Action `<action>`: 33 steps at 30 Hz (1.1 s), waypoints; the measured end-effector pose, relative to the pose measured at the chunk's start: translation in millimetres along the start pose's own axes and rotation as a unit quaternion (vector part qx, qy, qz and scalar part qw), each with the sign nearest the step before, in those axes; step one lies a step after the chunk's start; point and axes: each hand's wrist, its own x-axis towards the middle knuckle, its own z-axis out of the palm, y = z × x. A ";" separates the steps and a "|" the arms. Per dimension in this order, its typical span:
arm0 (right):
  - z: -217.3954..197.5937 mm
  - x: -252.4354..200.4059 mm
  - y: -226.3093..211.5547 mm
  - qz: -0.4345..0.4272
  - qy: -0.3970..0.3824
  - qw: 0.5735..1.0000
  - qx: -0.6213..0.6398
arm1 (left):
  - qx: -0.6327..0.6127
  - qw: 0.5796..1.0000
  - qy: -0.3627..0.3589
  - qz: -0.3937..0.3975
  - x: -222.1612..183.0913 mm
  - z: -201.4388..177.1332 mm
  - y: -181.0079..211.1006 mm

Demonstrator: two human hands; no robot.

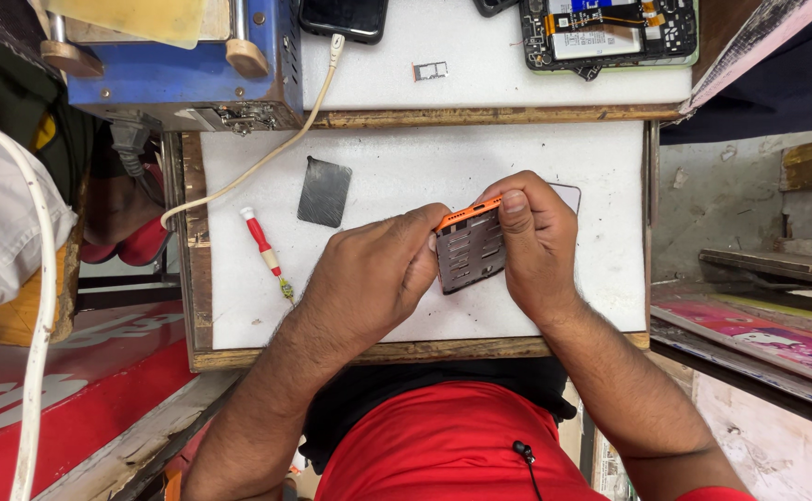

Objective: The person uses a red-handled screwdriver to remove screws from the back of an orange smartphone. They then lift the back cover, inspect the internal components, and place the cover aside on the workbench.

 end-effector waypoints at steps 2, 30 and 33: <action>-0.1 -1.5 2.9 -0.008 0.000 1.000 -0.001 | 0.002 1.000 0.001 0.007 -1.3 -0.6 -0.1; -1.1 -2.8 6.7 -0.039 0.007 0.999 0.020 | -0.034 0.999 -0.002 0.017 -8.6 4.8 -0.1; -1.4 -4.6 6.5 -0.039 0.017 0.999 0.016 | -0.022 0.999 0.008 0.027 -9.5 6.4 0.6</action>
